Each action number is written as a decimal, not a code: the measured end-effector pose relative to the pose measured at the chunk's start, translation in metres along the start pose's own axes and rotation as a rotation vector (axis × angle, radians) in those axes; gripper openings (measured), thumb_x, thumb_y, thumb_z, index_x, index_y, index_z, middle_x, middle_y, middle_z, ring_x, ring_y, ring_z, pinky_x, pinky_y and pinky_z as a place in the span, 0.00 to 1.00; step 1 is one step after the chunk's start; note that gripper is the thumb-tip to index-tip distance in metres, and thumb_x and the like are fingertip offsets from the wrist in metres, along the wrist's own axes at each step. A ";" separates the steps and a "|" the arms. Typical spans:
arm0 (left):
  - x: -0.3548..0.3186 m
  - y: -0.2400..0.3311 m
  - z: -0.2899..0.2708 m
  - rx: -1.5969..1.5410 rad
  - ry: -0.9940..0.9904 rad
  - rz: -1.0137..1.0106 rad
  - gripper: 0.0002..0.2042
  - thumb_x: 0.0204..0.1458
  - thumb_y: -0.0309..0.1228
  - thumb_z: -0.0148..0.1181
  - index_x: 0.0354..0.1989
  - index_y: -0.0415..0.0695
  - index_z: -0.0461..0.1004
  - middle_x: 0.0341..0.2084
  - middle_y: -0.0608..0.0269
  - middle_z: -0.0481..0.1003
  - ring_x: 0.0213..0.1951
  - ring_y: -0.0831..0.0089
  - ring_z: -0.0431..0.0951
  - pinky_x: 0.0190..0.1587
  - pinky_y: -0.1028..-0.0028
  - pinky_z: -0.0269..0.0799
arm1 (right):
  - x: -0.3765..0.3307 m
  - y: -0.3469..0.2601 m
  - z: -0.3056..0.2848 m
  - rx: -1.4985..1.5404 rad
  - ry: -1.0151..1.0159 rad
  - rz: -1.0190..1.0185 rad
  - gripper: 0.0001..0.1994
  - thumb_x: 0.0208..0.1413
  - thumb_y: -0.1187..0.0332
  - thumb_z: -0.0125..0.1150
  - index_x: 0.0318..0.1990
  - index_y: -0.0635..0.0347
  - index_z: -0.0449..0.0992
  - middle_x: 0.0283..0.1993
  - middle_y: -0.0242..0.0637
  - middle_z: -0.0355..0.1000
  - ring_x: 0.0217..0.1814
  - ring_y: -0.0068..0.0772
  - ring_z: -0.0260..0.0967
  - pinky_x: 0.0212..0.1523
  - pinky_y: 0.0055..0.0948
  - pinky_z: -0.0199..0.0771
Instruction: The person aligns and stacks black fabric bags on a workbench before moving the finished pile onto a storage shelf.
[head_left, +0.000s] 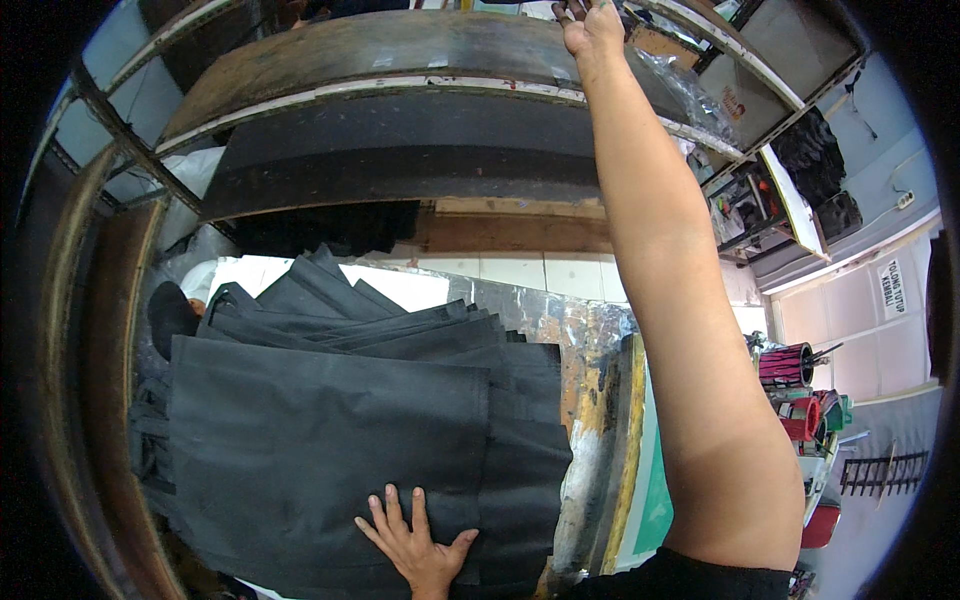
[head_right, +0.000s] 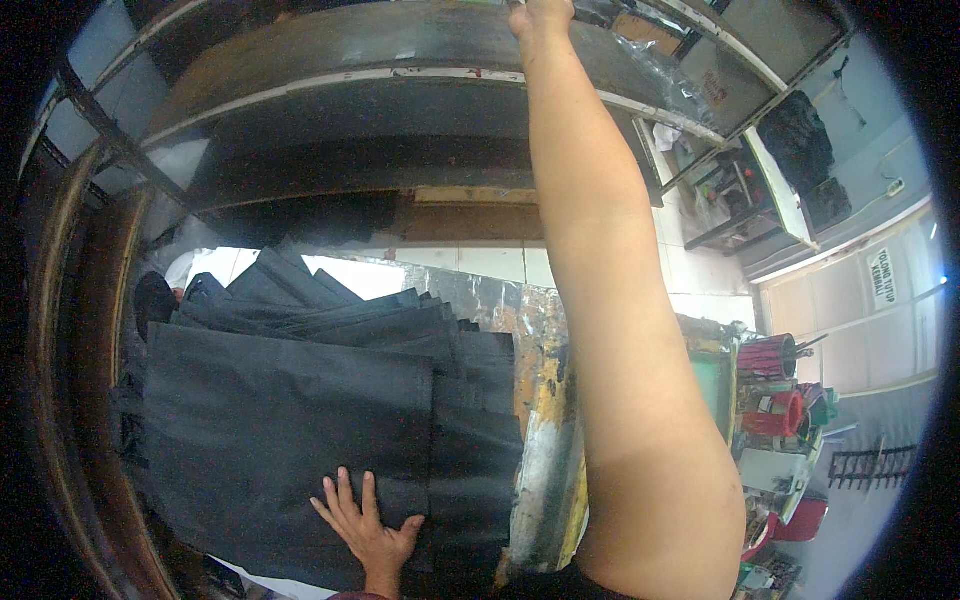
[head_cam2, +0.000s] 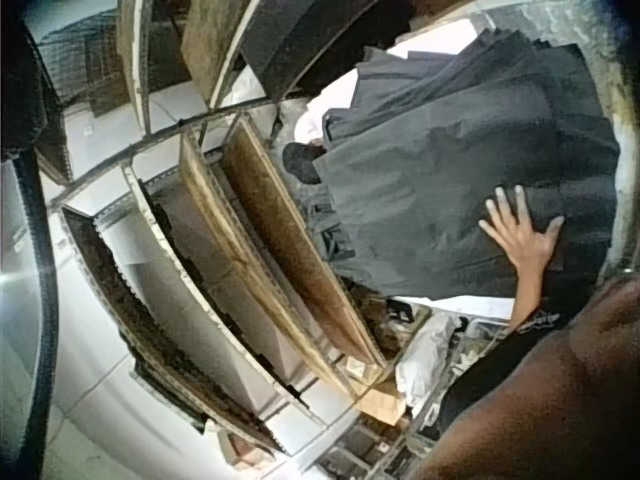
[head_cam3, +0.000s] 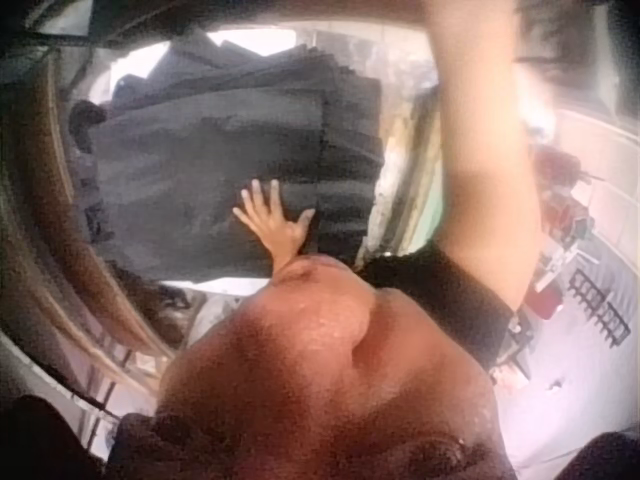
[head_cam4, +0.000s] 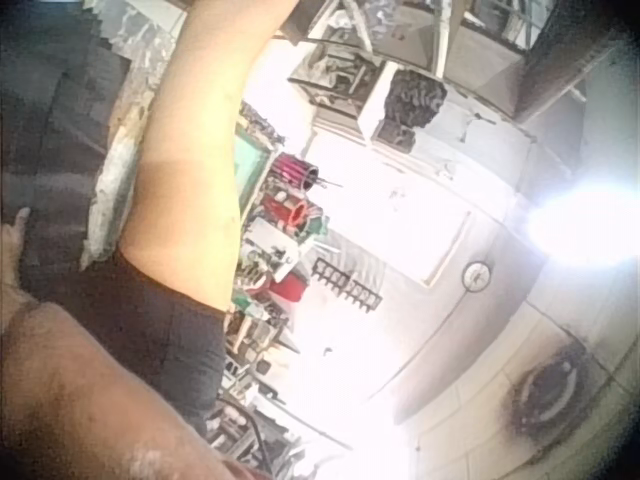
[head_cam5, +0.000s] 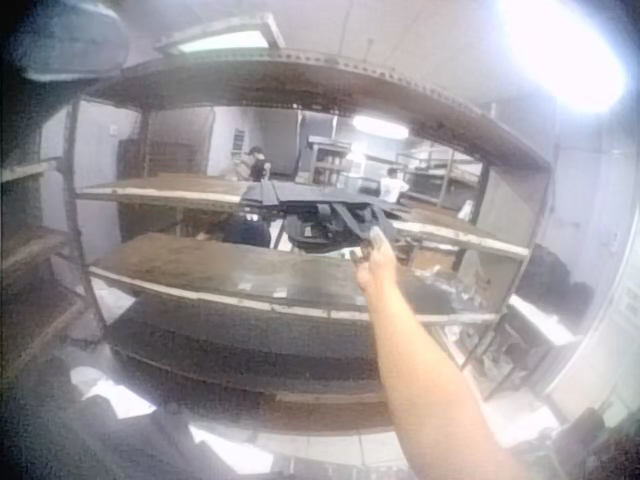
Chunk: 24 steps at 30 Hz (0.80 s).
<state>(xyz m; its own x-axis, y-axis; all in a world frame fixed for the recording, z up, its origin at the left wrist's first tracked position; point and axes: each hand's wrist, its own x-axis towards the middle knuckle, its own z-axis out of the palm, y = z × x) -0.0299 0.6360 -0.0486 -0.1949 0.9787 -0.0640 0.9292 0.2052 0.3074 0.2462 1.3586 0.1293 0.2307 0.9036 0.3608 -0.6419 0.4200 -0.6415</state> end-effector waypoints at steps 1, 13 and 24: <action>0.001 -0.001 0.000 0.002 0.002 0.009 0.49 0.46 0.79 0.48 0.69 0.54 0.68 0.72 0.49 0.57 0.74 0.40 0.48 0.70 0.27 0.33 | -0.002 -0.001 -0.001 0.031 0.086 0.013 0.12 0.67 0.56 0.58 0.52 0.48 0.76 0.44 0.31 0.75 0.46 0.33 0.70 0.43 0.43 0.73; 0.002 -0.001 -0.004 -0.026 -0.064 -0.024 0.50 0.47 0.79 0.47 0.71 0.53 0.64 0.73 0.45 0.54 0.75 0.38 0.46 0.70 0.28 0.30 | -0.019 0.037 0.010 0.118 0.276 0.270 0.53 0.55 0.18 0.26 0.74 0.54 0.55 0.75 0.47 0.56 0.69 0.52 0.59 0.70 0.63 0.51; 0.005 0.004 -0.009 -0.048 -0.034 -0.005 0.52 0.44 0.80 0.50 0.68 0.50 0.66 0.71 0.42 0.57 0.74 0.36 0.48 0.70 0.27 0.30 | -0.033 0.006 0.054 0.418 0.097 0.014 0.47 0.54 0.20 0.44 0.67 0.49 0.67 0.65 0.41 0.69 0.65 0.46 0.65 0.65 0.53 0.67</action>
<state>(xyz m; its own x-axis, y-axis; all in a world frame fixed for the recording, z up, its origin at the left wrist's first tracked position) -0.0306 0.6415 -0.0389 -0.1877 0.9774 -0.0971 0.9119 0.2101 0.3524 0.1948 1.3271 0.1504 0.2744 0.9212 0.2758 -0.8819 0.3554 -0.3096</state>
